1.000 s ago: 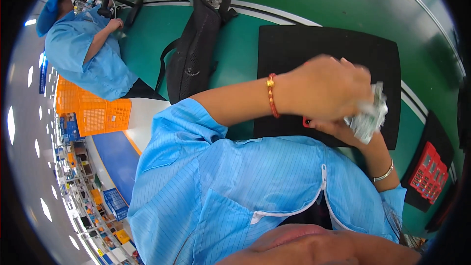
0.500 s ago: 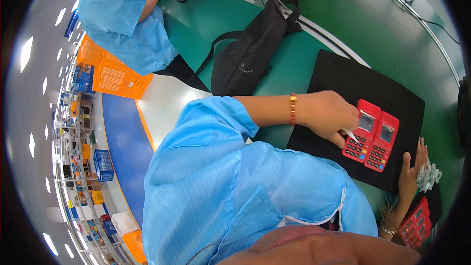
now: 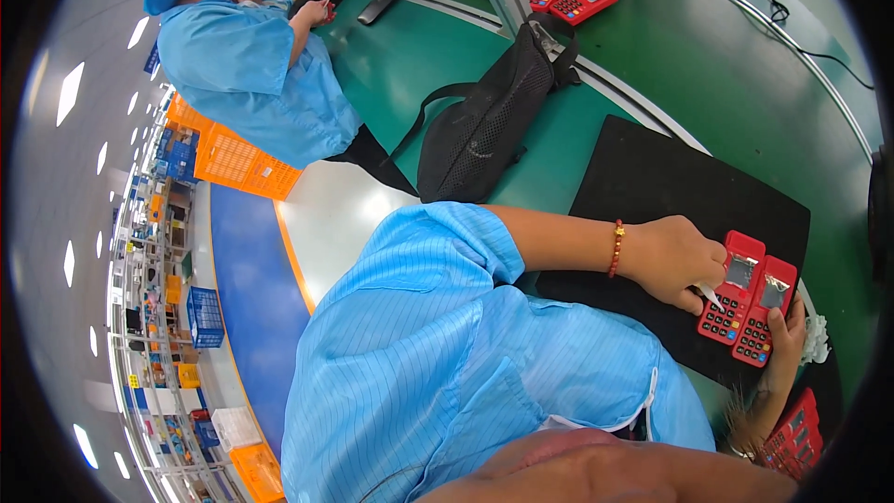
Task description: Inspecting and testing handheld POS terminals on an electronic production line.
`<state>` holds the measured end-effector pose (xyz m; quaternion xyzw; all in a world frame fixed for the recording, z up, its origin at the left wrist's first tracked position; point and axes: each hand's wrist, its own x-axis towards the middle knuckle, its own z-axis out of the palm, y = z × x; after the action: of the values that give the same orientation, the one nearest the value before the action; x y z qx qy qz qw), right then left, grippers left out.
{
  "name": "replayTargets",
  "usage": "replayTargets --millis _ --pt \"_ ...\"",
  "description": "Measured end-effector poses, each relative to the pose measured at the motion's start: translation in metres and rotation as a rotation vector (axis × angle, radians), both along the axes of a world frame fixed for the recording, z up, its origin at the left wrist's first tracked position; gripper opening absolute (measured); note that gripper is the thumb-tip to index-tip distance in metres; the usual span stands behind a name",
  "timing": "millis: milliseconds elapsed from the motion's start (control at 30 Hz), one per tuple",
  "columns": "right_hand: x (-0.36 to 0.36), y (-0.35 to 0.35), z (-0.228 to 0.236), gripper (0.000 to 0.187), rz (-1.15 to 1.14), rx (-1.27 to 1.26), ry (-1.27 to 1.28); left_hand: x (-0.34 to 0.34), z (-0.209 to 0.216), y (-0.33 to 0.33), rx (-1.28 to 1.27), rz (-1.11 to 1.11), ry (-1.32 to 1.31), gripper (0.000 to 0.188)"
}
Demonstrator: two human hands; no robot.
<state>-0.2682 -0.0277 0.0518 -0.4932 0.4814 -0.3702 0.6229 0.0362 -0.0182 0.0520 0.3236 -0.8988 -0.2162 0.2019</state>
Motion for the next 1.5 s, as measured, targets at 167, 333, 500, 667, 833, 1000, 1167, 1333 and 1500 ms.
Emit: replayTargets --millis 167,333,500,667,833,1000,1167,1333,1500 --pt "-0.012 -0.002 -0.021 0.052 -0.105 -0.018 -0.071 0.018 0.000 -0.005 -0.007 0.032 0.101 0.027" --pt "-0.060 -0.025 -0.043 0.040 -0.471 0.041 -0.077 0.043 -0.009 -0.029 -0.170 0.255 0.184 0.024" --pt "-0.075 -0.036 -0.053 0.031 -0.444 -0.066 -0.077 0.052 -0.022 -0.046 -0.002 0.378 0.183 0.027" --pt "-0.063 -0.033 -0.040 0.034 -0.456 -0.010 -0.091 0.049 -0.031 -0.047 -0.099 0.353 0.164 0.026" --pt "-0.068 -0.033 -0.033 0.038 -0.486 -0.045 -0.030 0.024 -0.038 -0.060 -0.222 0.386 0.371 0.025" --pt "-0.105 -0.049 -0.057 0.040 -0.526 -0.106 -0.050 -0.028 -0.034 -0.075 -0.197 0.392 0.409 0.027" --pt "-0.115 -0.053 -0.059 0.043 -0.552 -0.182 0.024 -0.042 -0.031 -0.078 -0.299 0.212 0.200 0.033" --pt "-0.108 -0.051 -0.059 0.043 -0.605 -0.207 0.054 -0.037 -0.032 -0.075 -0.225 0.125 0.180 0.031" --pt "-0.088 -0.048 -0.048 0.042 -0.611 -0.145 0.046 -0.033 -0.032 -0.075 -0.190 0.112 0.203 0.028"
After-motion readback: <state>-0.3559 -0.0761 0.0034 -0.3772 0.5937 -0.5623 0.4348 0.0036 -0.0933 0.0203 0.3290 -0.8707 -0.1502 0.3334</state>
